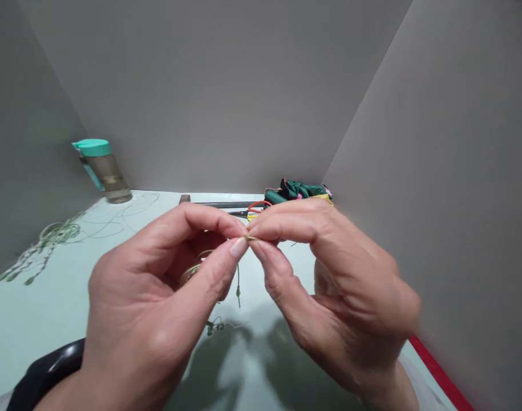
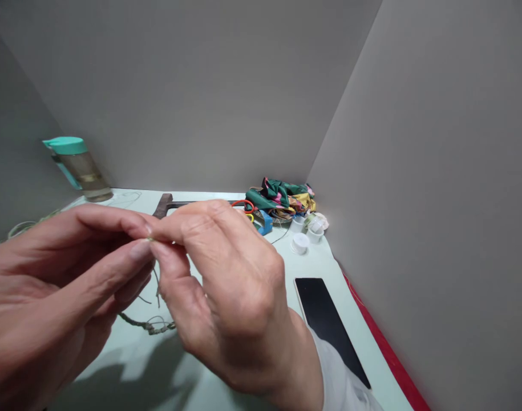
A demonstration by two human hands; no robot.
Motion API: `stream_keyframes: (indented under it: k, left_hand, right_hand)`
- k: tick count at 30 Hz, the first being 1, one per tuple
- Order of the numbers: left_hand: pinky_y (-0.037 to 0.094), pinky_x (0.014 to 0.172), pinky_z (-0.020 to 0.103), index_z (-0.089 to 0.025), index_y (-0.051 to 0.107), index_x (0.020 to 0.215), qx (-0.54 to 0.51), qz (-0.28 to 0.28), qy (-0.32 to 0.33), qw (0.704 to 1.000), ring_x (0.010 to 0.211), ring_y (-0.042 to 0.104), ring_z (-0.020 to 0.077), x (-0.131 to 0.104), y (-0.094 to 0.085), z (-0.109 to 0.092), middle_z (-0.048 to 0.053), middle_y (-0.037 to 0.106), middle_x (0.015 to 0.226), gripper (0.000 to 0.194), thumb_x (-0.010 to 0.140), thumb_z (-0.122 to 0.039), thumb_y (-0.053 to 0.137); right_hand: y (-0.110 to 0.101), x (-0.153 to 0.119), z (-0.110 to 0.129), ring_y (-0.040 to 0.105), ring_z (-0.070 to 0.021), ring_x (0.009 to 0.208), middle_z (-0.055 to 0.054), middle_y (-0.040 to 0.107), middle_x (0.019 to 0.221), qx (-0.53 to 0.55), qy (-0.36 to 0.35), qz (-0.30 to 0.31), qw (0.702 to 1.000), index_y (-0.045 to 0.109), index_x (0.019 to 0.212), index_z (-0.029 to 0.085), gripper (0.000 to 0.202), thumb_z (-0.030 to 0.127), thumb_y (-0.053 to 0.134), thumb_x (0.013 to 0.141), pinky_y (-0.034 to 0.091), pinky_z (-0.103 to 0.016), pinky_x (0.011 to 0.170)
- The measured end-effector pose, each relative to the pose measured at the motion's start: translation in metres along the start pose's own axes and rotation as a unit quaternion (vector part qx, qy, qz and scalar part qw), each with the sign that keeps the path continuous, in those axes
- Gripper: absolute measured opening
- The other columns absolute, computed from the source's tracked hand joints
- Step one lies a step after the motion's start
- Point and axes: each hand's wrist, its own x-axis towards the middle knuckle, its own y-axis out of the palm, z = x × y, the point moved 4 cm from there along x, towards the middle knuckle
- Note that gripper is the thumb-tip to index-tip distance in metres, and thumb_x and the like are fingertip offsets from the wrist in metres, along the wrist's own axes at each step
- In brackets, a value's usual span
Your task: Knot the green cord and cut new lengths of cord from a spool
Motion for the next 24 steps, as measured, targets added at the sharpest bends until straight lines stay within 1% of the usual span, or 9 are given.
stream_keyframes:
  k: [3,7,13,15,19,21,24]
  left_hand:
    - [0.053,0.057,0.013,-0.036,0.076,0.088,0.008,0.001,-0.005,1.000,0.073,0.065,0.0101,0.0007,-0.0001,-0.0005,-0.006,0.071,0.089,0.010,0.089,-0.027,0.080]
    - [0.054,0.058,0.013,-0.035,0.077,0.087,0.002,0.007,0.003,1.000,0.070,0.063,0.0093,0.0015,0.0015,-0.0018,-0.005,0.071,0.088,0.008,0.089,-0.028,0.080]
    - [0.054,0.061,0.012,-0.034,0.078,0.088,-0.032,0.001,-0.007,0.999,0.077,0.066,0.0107,-0.0005,0.0027,-0.0020,-0.004,0.071,0.089,0.009,0.088,-0.026,0.081]
    - [0.054,0.059,0.011,-0.033,0.078,0.087,-0.038,0.001,-0.010,0.999,0.071,0.064,0.0089,-0.0011,0.0034,-0.0026,-0.004,0.070,0.086,0.009,0.088,-0.024,0.081]
    - [0.050,0.052,0.009,-0.029,0.077,0.086,-0.049,-0.005,-0.007,0.999,0.057,0.053,0.0049,-0.0009,0.0034,-0.0037,-0.005,0.068,0.083,0.006,0.087,-0.026,0.083]
    - [0.050,0.051,0.009,-0.028,0.077,0.085,-0.053,-0.005,-0.007,0.999,0.056,0.052,0.0047,-0.0006,0.0034,-0.0034,-0.004,0.068,0.084,0.006,0.086,-0.028,0.083]
    - [0.048,0.050,0.008,-0.028,0.077,0.085,-0.057,-0.006,-0.009,0.998,0.055,0.049,0.0038,-0.0006,0.0039,-0.0023,-0.004,0.069,0.084,0.006,0.086,-0.027,0.083]
  right_hand:
    - [-0.0015,0.0003,0.0003,0.070,-0.0100,0.098,0.000,0.077,0.099,0.003,-0.007,-0.006,1.000,0.067,0.101,0.016,0.012,0.005,0.064,0.098,0.061,-0.030,0.094]
    - [-0.0014,0.0004,0.0022,0.070,-0.0091,0.100,0.000,0.077,0.099,-0.001,-0.012,-0.009,1.000,0.067,0.101,0.015,0.012,0.003,0.064,0.098,0.060,-0.028,0.095]
    - [0.0002,0.0003,0.0023,0.071,-0.0094,0.098,0.002,0.078,0.099,-0.015,-0.001,-0.014,1.000,0.069,0.105,0.017,0.014,0.005,0.063,0.099,0.060,-0.029,0.092]
    - [-0.0003,-0.0004,0.0026,0.071,-0.0093,0.098,0.003,0.079,0.101,-0.024,-0.001,-0.017,1.000,0.069,0.107,0.018,0.015,0.006,0.063,0.100,0.060,-0.029,0.093]
    - [-0.0028,-0.0017,0.0059,0.073,-0.0079,0.097,0.003,0.081,0.099,-0.082,-0.032,-0.046,0.995,0.072,0.105,0.017,0.014,0.008,0.063,0.100,0.058,-0.025,0.099]
    - [-0.0032,-0.0024,0.0073,0.074,-0.0067,0.095,0.003,0.081,0.097,-0.111,-0.046,-0.064,0.991,0.073,0.103,0.016,0.013,0.008,0.064,0.100,0.057,-0.021,0.098]
    - [-0.0016,-0.0028,0.0065,0.074,-0.0081,0.092,0.002,0.081,0.096,-0.154,-0.039,-0.071,0.985,0.073,0.100,0.018,0.012,0.011,0.064,0.100,0.058,-0.021,0.094]
